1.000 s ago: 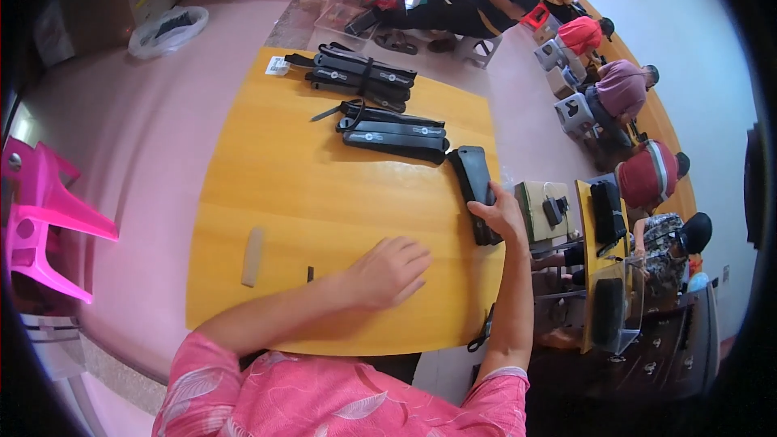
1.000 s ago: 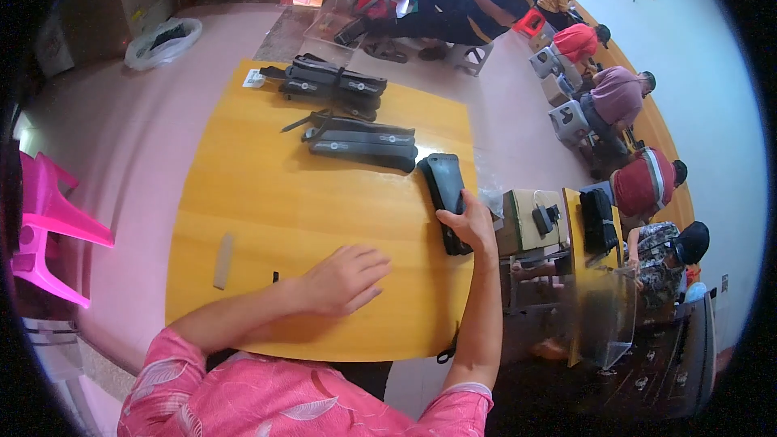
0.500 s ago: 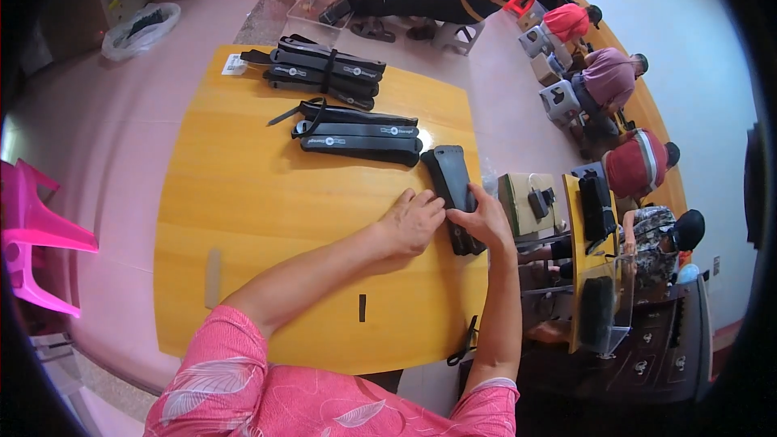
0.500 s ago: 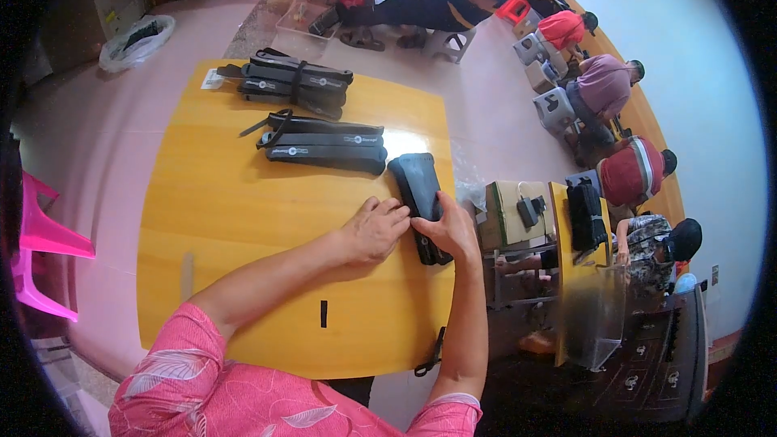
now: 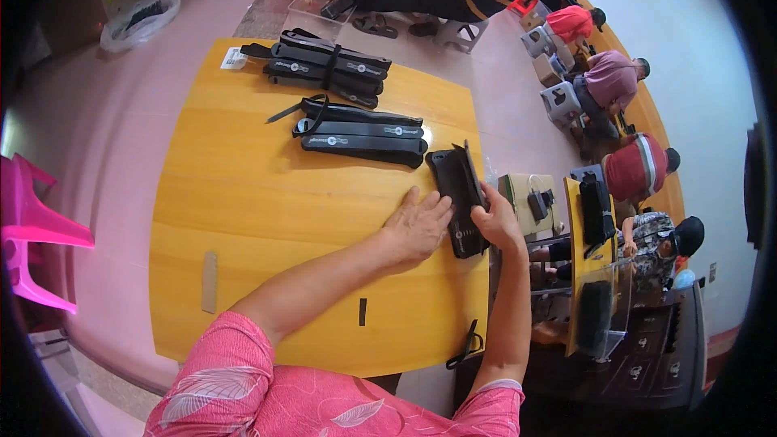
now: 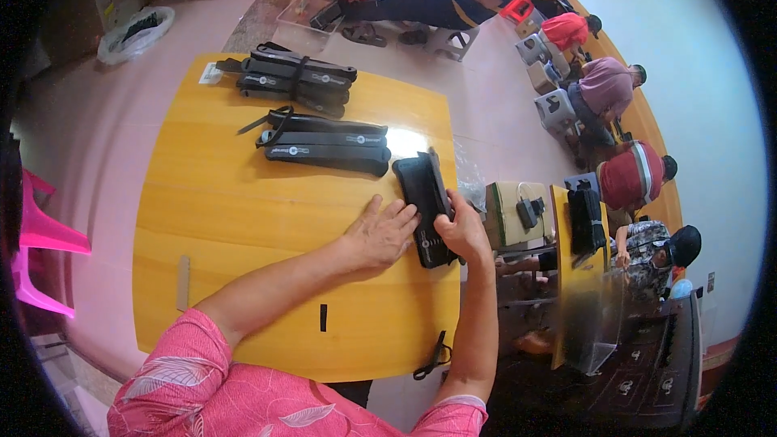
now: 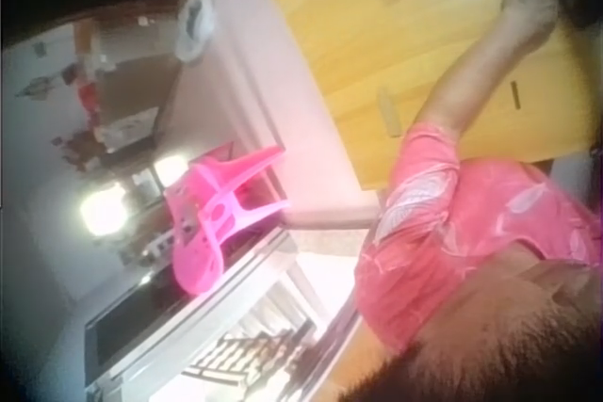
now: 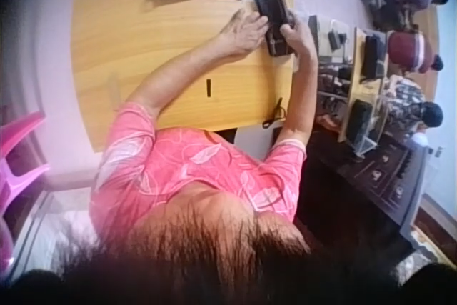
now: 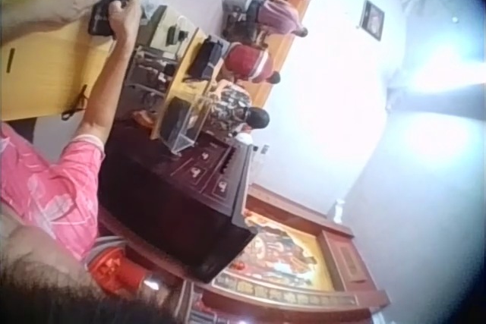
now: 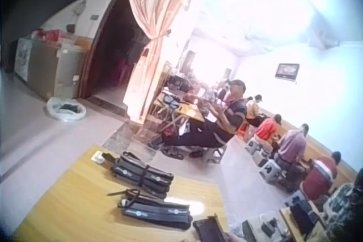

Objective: Manually assembling or inspecting black straps and plastic housing components on a workbench.

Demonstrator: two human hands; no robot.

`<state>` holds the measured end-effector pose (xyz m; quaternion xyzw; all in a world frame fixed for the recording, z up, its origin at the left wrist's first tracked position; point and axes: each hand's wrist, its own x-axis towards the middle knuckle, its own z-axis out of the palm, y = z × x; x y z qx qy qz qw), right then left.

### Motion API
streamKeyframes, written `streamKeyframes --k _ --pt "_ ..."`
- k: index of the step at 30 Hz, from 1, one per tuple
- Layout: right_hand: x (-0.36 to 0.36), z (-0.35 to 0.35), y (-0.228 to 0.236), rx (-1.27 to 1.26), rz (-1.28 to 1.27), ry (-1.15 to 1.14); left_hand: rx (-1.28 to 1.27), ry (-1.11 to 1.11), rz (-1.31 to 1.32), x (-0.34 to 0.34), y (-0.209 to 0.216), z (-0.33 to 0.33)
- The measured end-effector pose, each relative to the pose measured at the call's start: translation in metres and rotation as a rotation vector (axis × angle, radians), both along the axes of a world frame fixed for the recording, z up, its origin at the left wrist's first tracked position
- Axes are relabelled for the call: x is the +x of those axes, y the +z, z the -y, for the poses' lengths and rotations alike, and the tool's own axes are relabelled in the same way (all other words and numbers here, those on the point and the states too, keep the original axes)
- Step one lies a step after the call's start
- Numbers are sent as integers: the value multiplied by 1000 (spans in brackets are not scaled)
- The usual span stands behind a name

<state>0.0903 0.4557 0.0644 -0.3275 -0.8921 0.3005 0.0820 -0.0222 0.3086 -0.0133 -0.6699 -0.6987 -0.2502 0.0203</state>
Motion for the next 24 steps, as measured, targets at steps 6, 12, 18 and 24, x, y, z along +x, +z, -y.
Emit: streamKeyframes --k 6,12,18,24 --pt "-19 24 8 175 197 -39 76 27 1 -1 -7 1" --pt "-6 9 -18 316 142 49 4 0 36 0 -3 -2" --pt "6 -1 6 335 -57 -52 11 21 13 -1 -5 1" --pt "-7 15 22 390 152 -258 -9 41 -40 -1 -6 1"
